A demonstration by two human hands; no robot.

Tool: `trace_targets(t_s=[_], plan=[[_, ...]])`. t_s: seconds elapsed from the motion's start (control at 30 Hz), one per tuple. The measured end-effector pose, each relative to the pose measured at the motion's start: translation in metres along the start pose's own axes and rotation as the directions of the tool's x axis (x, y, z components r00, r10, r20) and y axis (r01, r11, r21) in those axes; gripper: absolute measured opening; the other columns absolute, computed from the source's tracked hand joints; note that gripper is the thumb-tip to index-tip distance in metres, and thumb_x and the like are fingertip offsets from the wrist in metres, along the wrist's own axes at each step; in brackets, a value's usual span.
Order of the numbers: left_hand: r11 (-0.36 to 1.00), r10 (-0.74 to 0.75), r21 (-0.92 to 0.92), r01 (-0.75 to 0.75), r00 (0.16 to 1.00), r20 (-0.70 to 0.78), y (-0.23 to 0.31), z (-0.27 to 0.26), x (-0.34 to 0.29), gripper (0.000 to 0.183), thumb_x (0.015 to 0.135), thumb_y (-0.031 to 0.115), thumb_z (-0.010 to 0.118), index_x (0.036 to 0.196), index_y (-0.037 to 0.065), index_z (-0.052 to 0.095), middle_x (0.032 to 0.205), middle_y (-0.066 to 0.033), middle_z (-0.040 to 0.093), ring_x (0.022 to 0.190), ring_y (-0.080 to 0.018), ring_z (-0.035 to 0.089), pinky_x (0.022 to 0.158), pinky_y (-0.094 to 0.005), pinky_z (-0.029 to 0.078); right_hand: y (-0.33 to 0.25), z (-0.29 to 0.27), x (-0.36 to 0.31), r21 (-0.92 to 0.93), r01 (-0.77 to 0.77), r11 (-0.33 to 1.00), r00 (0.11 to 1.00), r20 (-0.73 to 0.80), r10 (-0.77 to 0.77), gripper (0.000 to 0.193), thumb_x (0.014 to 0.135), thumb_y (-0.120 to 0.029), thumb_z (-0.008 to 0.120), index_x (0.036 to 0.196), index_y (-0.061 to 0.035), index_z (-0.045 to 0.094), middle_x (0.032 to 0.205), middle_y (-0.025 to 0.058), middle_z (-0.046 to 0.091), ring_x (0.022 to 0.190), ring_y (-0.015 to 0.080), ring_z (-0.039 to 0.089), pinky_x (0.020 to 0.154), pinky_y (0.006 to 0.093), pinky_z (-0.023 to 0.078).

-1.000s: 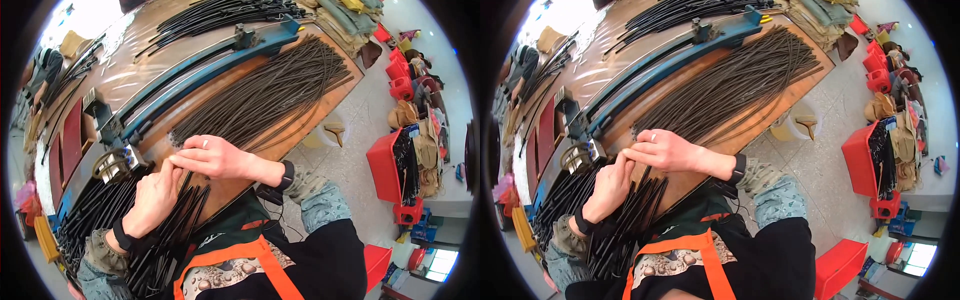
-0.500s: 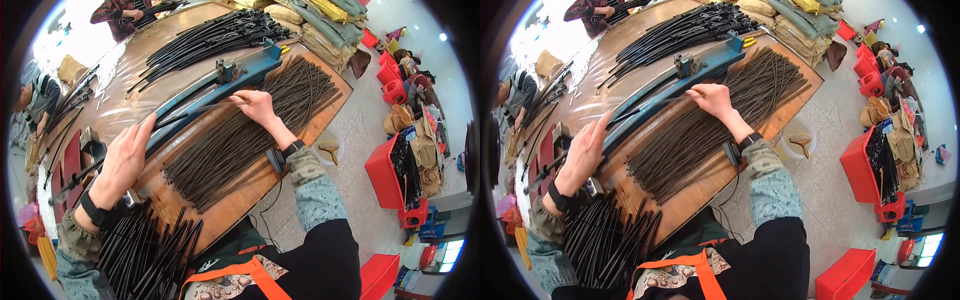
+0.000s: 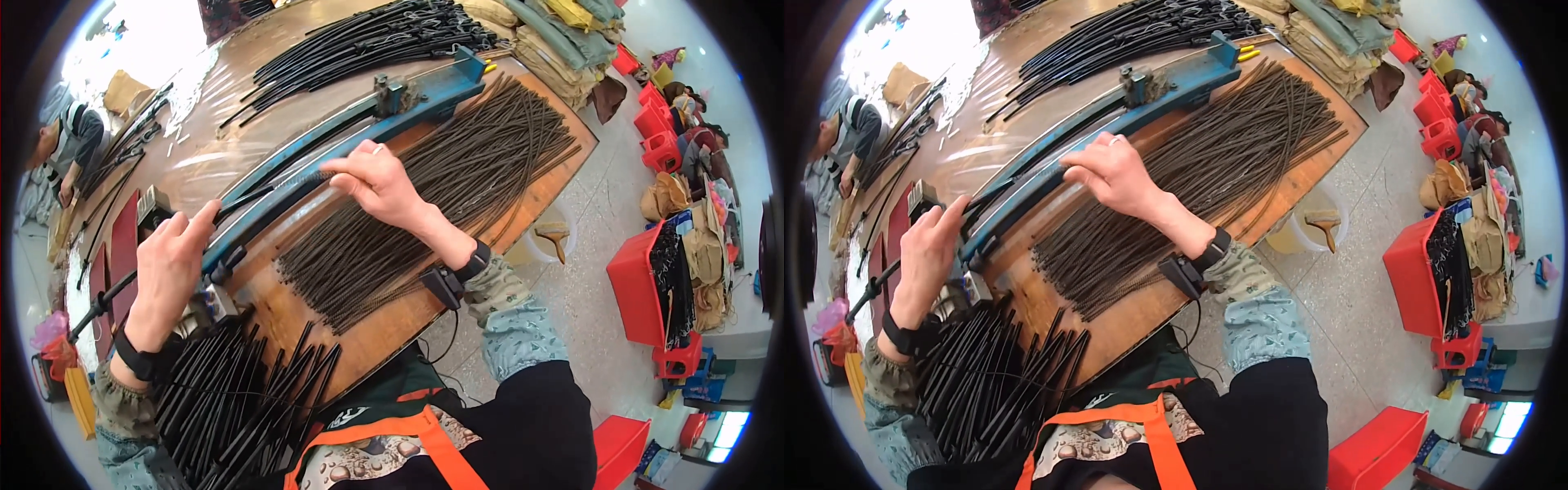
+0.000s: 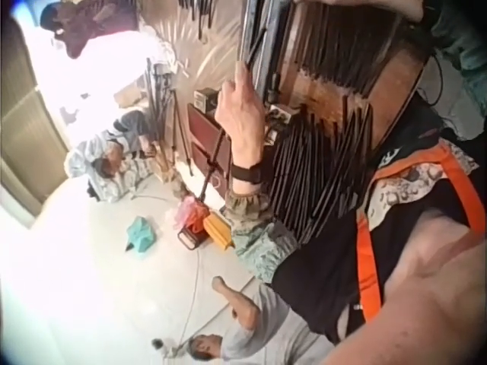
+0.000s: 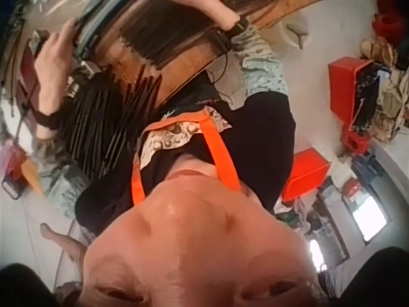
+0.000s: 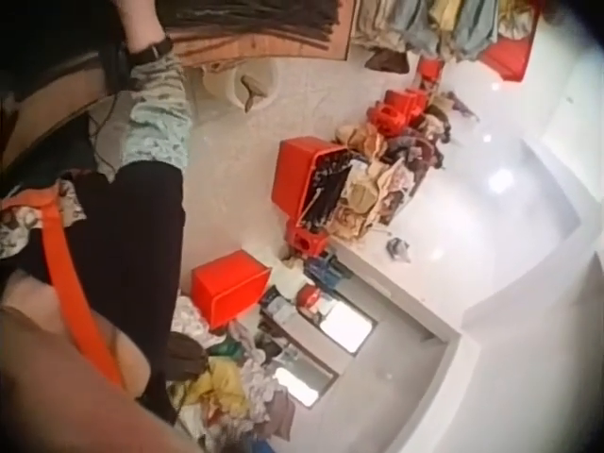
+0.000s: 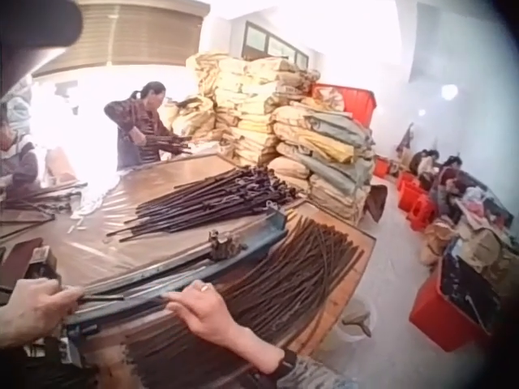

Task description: The person picks up a black rod and a metal spring, slides the spring onto the rod, and places the assembly into a machine. They then use the machine to press a component onto the rod before placing it onto a pile.

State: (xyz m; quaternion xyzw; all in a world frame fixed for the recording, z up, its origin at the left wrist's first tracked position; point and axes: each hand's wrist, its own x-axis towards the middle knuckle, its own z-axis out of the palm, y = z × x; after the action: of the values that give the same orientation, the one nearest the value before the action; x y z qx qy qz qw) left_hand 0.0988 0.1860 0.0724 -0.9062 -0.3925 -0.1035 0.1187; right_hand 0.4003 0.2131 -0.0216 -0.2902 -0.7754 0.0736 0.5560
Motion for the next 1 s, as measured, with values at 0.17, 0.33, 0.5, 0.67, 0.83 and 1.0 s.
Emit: trace_targets(t_s=[0.17, 0.33, 0.5, 0.67, 0.83, 1.0], plan=[[0.999, 0.030, -0.009, -0.030, 0.999, -0.046, 0.009, -0.014, -0.019, 0.037, 0.088, 0.010, 0.064, 0.124, 0.021, 0.066, 0.072, -0.0062, 0.050, 0.066, -0.0249, 0.056, 0.056, -0.0384, 0.046, -0.035, 0.029, 0.000, 0.006, -0.049, 0.999, 0.995, 0.091, 0.048, 0.021, 0.080, -0.019, 0.079, 0.098, -0.0103, 0.077, 0.073, 0.0031, 0.065, 0.076, 0.0206, 0.062, 0.080, 0.0340, 0.047], [0.987, -0.002, 0.159, 0.010, 0.999, -0.049, -0.005, -0.031, -0.058, 0.037, 0.087, 0.011, 0.064, 0.123, 0.021, 0.067, 0.070, -0.0058, 0.047, 0.065, -0.0233, 0.056, 0.055, -0.0375, 0.046, -0.034, 0.039, -0.011, -0.016, -0.105, 0.994, 0.989, 0.106, 0.107, 0.022, 0.081, -0.022, 0.079, 0.102, -0.0129, 0.077, 0.068, 0.0013, 0.061, 0.067, 0.0187, 0.060, 0.066, 0.0324, 0.049], [0.998, -0.024, 0.061, 0.027, 0.998, -0.054, -0.008, -0.031, -0.075, 0.036, 0.087, 0.009, 0.064, 0.121, 0.022, 0.068, 0.069, -0.0056, 0.046, 0.064, -0.0223, 0.055, 0.055, -0.0367, 0.045, -0.053, 0.069, 0.000, 0.054, 0.051, 0.997, 0.999, 0.014, -0.052, 0.023, 0.084, -0.026, 0.077, 0.104, -0.0138, 0.076, 0.064, 0.0025, 0.058, 0.060, 0.0189, 0.058, 0.053, 0.0314, 0.046], [0.998, -0.059, -0.016, 0.058, 0.998, -0.032, 0.002, -0.030, -0.089, 0.038, 0.086, 0.004, 0.064, 0.120, 0.019, 0.068, 0.073, -0.0070, 0.048, 0.064, -0.0243, 0.055, 0.056, -0.0376, 0.046, -0.072, 0.081, 0.006, -0.033, -0.021, 0.999, 0.989, 0.147, 0.026, 0.025, 0.085, -0.025, 0.077, 0.107, -0.0138, 0.075, 0.068, 0.0040, 0.061, 0.063, 0.0189, 0.060, 0.055, 0.0317, 0.047], [0.975, -0.204, -0.140, 0.172, 0.942, -0.265, -0.034, -0.046, -0.116, 0.035, 0.087, 0.000, 0.063, 0.121, 0.010, 0.065, 0.082, -0.0115, 0.055, 0.069, -0.0298, 0.058, 0.061, -0.0379, 0.048, -0.041, 0.080, 0.007, -0.169, 0.102, 0.980, 0.994, 0.063, -0.093, 0.021, 0.091, -0.018, 0.071, 0.109, -0.0091, 0.072, 0.076, 0.0073, 0.064, 0.068, 0.0210, 0.062, 0.057, 0.0294, 0.048], [0.950, -0.311, -0.102, 0.294, 0.905, -0.289, -0.072, -0.080, -0.153, 0.030, 0.092, 0.001, 0.062, 0.121, 0.004, 0.064, 0.088, -0.0149, 0.060, 0.072, -0.0315, 0.060, 0.067, -0.0361, 0.049, -0.036, 0.110, 0.029, 0.091, -0.365, 0.927, 0.905, 0.270, 0.330, 0.016, 0.094, -0.010, 0.066, 0.108, -0.0028, 0.069, 0.078, 0.0033, 0.066, 0.073, 0.0115, 0.063, 0.067, 0.0258, 0.050]])
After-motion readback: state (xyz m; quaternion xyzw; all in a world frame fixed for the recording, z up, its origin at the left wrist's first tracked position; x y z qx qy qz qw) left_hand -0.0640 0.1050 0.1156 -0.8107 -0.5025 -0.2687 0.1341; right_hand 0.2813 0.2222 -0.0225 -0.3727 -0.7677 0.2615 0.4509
